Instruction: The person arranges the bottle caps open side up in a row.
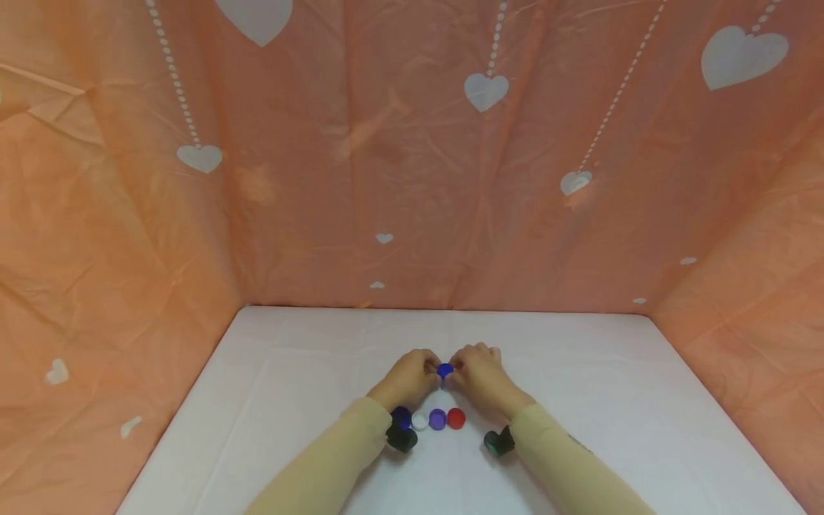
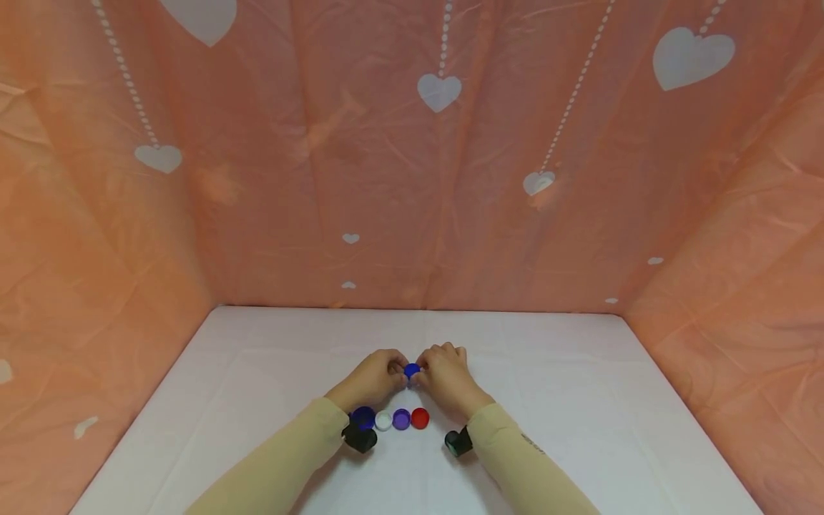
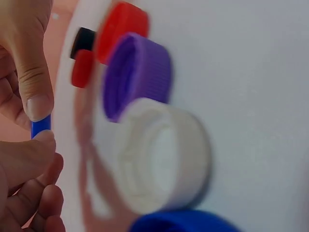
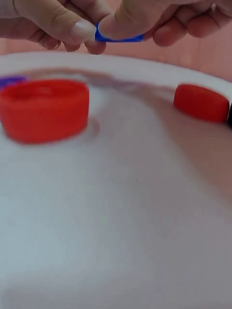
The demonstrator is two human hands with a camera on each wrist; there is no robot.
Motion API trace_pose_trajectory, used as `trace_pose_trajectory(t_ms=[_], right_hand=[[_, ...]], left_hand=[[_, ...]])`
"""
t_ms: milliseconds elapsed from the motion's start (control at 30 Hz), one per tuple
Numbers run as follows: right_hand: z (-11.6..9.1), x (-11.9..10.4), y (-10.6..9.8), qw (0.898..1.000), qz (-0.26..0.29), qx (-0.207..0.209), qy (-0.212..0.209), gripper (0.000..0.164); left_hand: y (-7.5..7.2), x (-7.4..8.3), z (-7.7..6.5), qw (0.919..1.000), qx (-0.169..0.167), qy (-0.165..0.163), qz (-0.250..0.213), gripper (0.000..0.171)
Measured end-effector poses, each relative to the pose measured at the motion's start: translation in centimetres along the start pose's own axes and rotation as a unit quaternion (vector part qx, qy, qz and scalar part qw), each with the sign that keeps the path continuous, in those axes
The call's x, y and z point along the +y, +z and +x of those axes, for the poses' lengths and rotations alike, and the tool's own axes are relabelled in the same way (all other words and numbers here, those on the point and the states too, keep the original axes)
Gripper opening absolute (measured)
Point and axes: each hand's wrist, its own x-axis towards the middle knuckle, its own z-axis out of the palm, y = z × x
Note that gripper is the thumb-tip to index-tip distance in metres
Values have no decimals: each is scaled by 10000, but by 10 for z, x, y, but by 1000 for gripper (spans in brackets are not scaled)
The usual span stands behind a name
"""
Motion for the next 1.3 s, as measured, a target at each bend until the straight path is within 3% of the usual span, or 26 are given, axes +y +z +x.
trace_pose_trajectory(t_ms=[233,400,667,1300], right_hand=[[-9,-6,-13,9976,78,598,-347,17],[-25,-5,-15,9948,364,811,-501,15],[-50,-4,-9,9892,1315,643,-50,19],[-56,-1,-7,9859,1538,658,-41,19]], left_hand=[[-10,11,-9,9988,209,438,-65,8],[-8,12,-18,9979,186,598,-162,8],[4,11,-36,9980,-75,436,-455,9],[9,10,-39,9972,89,636,-375,12]])
